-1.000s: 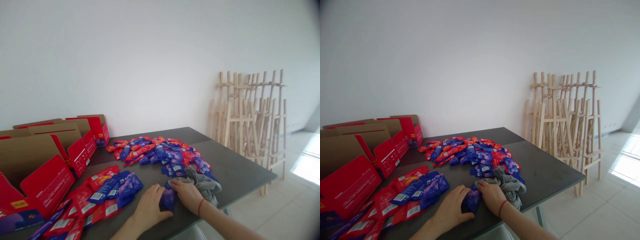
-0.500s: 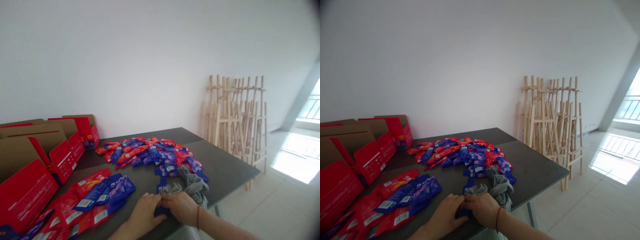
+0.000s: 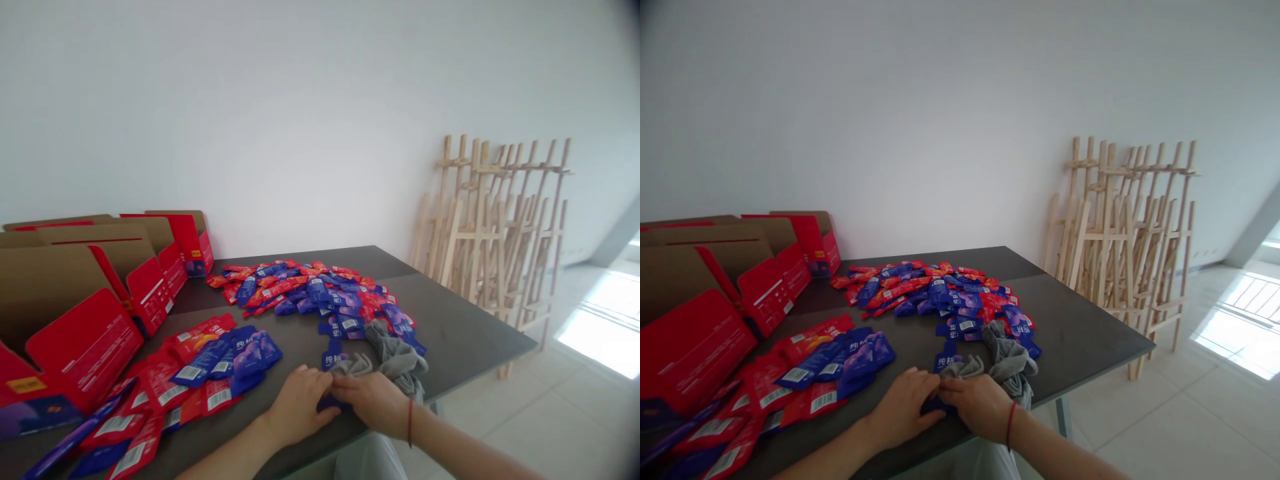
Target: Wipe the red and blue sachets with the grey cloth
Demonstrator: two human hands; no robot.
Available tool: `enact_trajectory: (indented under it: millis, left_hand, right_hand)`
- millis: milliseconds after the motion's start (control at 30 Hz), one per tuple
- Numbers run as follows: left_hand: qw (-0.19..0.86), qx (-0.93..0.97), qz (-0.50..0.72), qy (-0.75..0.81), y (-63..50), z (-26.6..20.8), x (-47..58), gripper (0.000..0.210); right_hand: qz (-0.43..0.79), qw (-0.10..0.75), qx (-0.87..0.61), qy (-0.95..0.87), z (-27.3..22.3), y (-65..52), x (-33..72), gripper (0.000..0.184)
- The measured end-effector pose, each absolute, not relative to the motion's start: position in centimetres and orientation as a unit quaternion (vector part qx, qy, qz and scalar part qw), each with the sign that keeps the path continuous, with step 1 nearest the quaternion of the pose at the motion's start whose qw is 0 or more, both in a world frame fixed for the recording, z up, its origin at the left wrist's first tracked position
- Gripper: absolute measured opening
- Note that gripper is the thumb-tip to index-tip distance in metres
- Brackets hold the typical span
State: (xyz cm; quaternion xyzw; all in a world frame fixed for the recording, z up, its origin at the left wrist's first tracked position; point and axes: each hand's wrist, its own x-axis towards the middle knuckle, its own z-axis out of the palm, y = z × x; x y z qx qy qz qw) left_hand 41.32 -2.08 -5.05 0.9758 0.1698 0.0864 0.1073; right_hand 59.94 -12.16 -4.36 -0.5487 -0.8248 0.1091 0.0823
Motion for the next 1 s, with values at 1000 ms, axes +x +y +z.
enact_trajectory:
  millis: [1000]
  left_hand:
    - [0.139,0.965,0.091,0.201,-2.1,-5.4,41.1,0.021]
  right_hand:
    - [0.034,0.087,-0.682,-0.726,-5.5,-9.2,60.1,0.063]
